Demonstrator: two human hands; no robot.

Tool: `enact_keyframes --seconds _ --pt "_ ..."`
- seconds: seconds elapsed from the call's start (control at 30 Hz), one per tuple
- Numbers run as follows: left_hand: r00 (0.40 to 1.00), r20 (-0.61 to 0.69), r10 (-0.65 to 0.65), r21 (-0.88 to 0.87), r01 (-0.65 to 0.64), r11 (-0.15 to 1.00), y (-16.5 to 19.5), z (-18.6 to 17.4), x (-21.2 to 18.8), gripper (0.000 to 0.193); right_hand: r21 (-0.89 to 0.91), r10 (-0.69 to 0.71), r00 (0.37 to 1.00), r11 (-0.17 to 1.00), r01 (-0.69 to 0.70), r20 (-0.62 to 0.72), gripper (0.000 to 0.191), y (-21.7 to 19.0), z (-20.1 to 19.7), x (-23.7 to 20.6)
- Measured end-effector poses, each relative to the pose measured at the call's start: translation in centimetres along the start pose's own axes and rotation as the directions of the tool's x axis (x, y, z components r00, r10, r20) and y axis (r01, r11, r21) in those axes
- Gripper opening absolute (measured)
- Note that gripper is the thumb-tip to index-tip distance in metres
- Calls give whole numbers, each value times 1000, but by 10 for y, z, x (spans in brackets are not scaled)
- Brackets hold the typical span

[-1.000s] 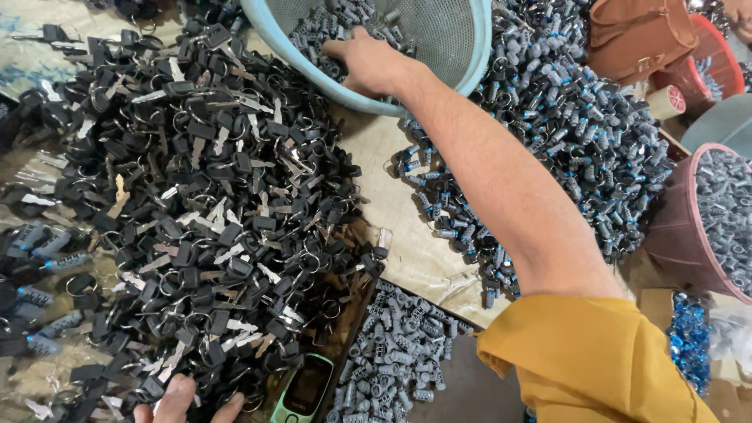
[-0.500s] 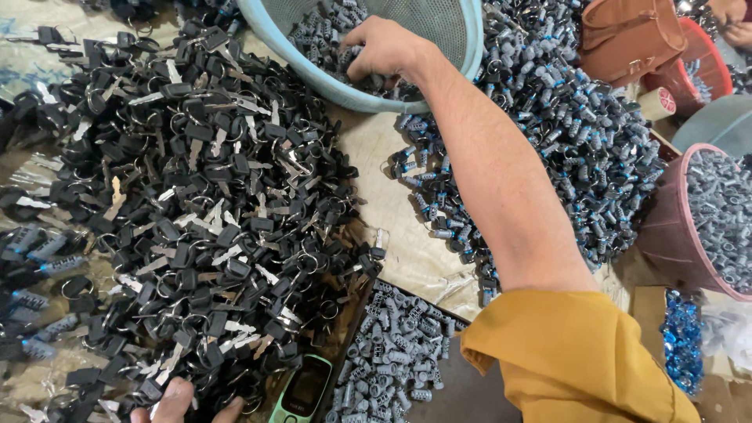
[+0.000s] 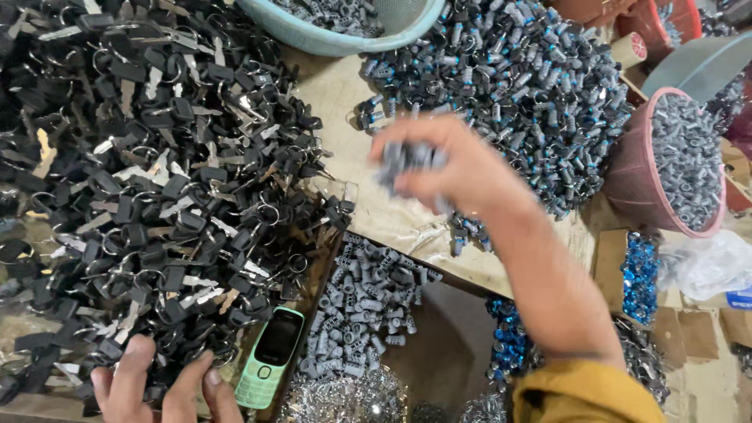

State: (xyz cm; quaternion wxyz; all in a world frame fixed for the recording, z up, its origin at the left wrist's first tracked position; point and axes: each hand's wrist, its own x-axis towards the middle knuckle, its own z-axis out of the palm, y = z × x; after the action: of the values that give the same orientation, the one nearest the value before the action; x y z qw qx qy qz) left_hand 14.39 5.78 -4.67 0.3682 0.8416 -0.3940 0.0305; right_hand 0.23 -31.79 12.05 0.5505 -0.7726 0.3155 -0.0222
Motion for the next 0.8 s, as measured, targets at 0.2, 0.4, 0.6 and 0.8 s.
enact_keyframes --seconds 0.2,0.4,0.6,0.8 --pt "988 -114 101 -55 -108 993 6 1 12 21 -554 -238 944 829 75 -229 38 31 113 -89" --pt "993 -93 73 -76 -80 994 24 -8 14 22 -737 -442 848 669 95 -292 43 60 146 -103" --pt "990 -111 83 -58 -90 994 28 -10 16 22 -795 -574 796 567 216 -192 51 70 154 -111" --pt "993 -94 67 -49 -71 996 31 -10 13 22 -830 -595 792 506 236 -137 56 79 161 -117"
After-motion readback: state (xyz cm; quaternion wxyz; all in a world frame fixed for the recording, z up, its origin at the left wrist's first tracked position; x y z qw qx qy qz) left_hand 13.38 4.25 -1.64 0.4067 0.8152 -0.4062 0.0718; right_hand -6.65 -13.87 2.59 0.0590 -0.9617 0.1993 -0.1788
